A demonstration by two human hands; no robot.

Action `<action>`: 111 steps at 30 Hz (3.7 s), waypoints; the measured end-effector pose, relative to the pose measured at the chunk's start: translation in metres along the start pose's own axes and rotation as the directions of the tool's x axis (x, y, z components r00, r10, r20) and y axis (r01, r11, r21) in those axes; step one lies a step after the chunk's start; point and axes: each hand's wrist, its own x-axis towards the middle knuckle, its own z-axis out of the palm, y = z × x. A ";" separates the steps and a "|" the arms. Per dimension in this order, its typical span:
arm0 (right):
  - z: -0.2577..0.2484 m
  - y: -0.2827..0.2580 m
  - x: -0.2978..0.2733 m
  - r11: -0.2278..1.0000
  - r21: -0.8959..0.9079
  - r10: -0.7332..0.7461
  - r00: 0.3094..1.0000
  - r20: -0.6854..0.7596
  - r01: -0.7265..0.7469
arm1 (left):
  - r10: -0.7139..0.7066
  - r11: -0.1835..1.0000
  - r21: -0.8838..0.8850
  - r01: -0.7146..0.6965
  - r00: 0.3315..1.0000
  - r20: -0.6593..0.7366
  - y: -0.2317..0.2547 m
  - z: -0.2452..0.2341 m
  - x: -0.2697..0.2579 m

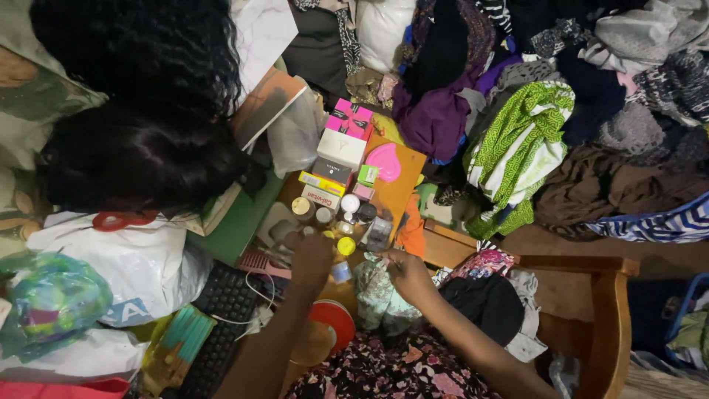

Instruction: The person wipes a cluttered desk surface with a cloth, moving small items like bottles, boxes, and a keyboard aside to reach different areas. They handle several small containers and a red bowl, then continue wiping the desk and surrounding items.

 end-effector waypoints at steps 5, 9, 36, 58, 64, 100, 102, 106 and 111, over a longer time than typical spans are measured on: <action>0.003 0.006 -0.003 0.999 -0.010 0.031 0.999 0.019 -0.031 | 0.001 0.975 -0.221 -0.006 1.000 -0.023 0.022 0.009 -0.016; -0.001 -0.006 -0.008 0.992 -0.015 0.124 0.990 0.064 -0.123 | -0.012 0.977 -0.211 0.034 0.994 0.109 0.027 0.015 -0.019; -0.011 0.018 -0.029 0.997 -0.010 -0.072 0.996 -0.052 0.072 | -0.108 0.991 -0.096 0.094 0.981 -0.161 0.031 0.006 0.004; -0.028 0.003 -0.024 0.982 -0.054 0.182 0.980 0.074 -0.178 | 0.037 0.989 0.149 -0.020 0.993 -0.113 0.031 0.003 0.043; -0.023 0.027 -0.025 0.999 0.037 -0.018 1.000 0.016 0.018 | 0.125 0.980 0.174 -0.092 0.975 -0.185 0.021 0.022 0.037; -0.039 -0.067 -0.088 0.943 0.023 -0.297 0.869 -0.395 0.333 | -0.451 -0.273 -0.960 0.058 0.874 0.181 0.119 -0.139 -0.089; -0.030 -0.046 -0.085 0.860 0.491 -0.047 0.980 -0.192 0.137 | -0.446 -0.321 -0.947 -0.007 0.883 0.144 0.120 -0.131 -0.093; -0.024 -0.025 -0.083 0.815 0.579 0.063 0.996 -0.070 -0.010 | -0.408 -0.302 -0.922 0.241 0.842 0.354 0.125 -0.147 -0.092; -0.018 -0.003 -0.082 0.811 0.561 -0.096 0.983 -0.157 0.169 | -0.327 -0.135 -0.990 0.048 0.941 0.090 0.121 -0.156 -0.095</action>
